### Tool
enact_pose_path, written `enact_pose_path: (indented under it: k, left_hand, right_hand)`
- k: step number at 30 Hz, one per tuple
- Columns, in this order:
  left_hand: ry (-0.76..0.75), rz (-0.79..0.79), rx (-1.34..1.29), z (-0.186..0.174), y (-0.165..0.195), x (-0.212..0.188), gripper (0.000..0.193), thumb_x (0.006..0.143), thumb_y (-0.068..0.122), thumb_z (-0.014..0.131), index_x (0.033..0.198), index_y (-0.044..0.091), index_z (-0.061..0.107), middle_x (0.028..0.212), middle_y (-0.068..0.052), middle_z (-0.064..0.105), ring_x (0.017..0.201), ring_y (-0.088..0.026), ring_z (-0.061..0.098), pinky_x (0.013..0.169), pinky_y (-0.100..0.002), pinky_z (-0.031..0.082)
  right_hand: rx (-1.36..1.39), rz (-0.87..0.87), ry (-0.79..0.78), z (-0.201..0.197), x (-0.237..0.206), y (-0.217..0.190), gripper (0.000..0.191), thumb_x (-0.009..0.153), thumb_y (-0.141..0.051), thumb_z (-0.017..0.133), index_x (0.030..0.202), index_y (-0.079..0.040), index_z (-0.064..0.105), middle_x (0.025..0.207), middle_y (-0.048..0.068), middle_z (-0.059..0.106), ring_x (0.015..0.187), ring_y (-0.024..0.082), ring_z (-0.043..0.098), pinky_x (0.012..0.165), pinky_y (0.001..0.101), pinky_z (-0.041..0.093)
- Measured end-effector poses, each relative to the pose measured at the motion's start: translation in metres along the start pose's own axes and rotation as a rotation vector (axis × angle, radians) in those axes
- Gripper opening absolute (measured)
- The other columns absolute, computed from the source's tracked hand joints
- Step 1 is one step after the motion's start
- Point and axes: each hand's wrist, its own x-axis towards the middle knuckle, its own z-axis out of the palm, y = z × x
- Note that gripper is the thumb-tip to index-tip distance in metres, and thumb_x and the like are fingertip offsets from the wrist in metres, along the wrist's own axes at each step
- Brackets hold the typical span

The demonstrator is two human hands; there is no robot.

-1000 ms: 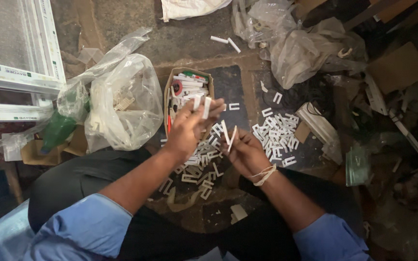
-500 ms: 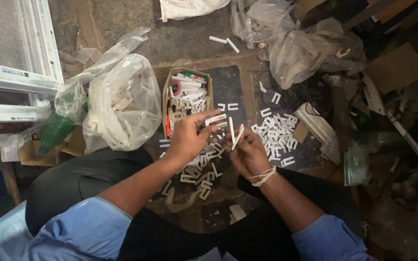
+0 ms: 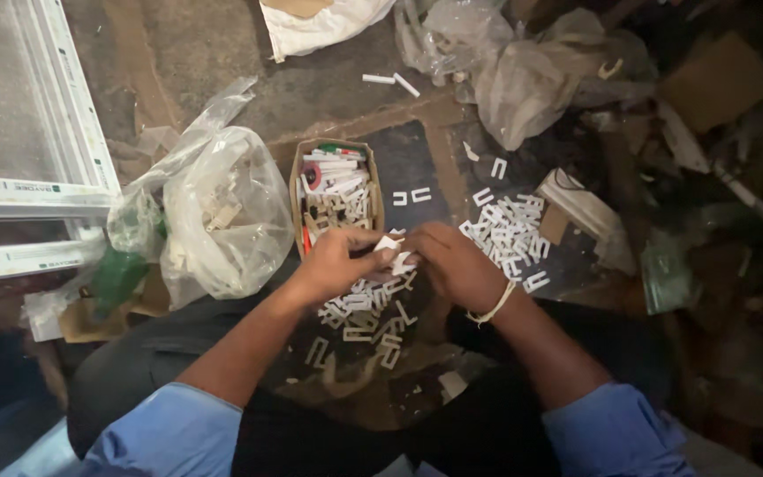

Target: The person sits on the floor of a workshop and sorts small white plastic pieces scattered on the ground, picking them up one at a time, briefly handling and stacking them, and placing them into a cardboard box filled with similar pieces.

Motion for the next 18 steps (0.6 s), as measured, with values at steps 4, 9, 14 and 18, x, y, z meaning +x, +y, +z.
enact_pose_path:
  k: [4, 9, 14, 18]
  left_hand:
    - [0.198, 0.063, 0.682, -0.01, -0.014, 0.006, 0.028, 0.09, 0.024, 0.073, 0.107, 0.003, 0.078, 0.09, -0.014, 0.079, 0.08, -0.023, 0.077, 0.074, -0.036, 0.059]
    - [0.161, 0.1, 1.192, -0.003, -0.023, 0.0, 0.026, 0.084, 0.028, 0.075, 0.1, 0.008, 0.079, 0.09, -0.022, 0.074, 0.088, -0.039, 0.071, 0.08, -0.051, 0.056]
    - [-0.125, -0.003, 1.363, 0.008, -0.024, -0.002, 0.025, 0.082, 0.031, 0.076, 0.099, 0.013, 0.077, 0.089, -0.019, 0.074, 0.088, -0.039, 0.071, 0.078, -0.052, 0.056]
    - [-0.25, -0.043, 1.348, 0.009, -0.032, -0.002, 0.024, 0.076, 0.032, 0.078, 0.095, 0.016, 0.077, 0.088, -0.018, 0.073, 0.087, -0.038, 0.071, 0.078, -0.051, 0.057]
  right_hand:
    - [-0.173, 0.237, -0.083, -0.002, -0.013, 0.029, 0.016, 0.088, -0.007, 0.063, 0.103, -0.006, 0.065, 0.101, 0.016, 0.067, 0.097, 0.038, 0.065, 0.083, 0.0464, 0.053]
    - [-0.54, 0.646, -0.224, -0.042, -0.042, 0.073, 0.018, 0.09, -0.018, 0.061, 0.099, -0.011, 0.074, 0.101, 0.018, 0.07, 0.095, 0.039, 0.068, 0.08, 0.0533, 0.053]
    - [-0.668, 0.82, -0.328, -0.051, -0.063, 0.087, 0.017, 0.089, -0.021, 0.062, 0.096, -0.014, 0.077, 0.103, 0.015, 0.075, 0.099, 0.036, 0.072, 0.083, 0.0502, 0.056]
    - [-0.817, 0.906, -0.472, -0.054, -0.068, 0.092, 0.022, 0.091, -0.023, 0.063, 0.1, -0.01, 0.078, 0.108, 0.017, 0.077, 0.104, 0.035, 0.074, 0.089, 0.0479, 0.058]
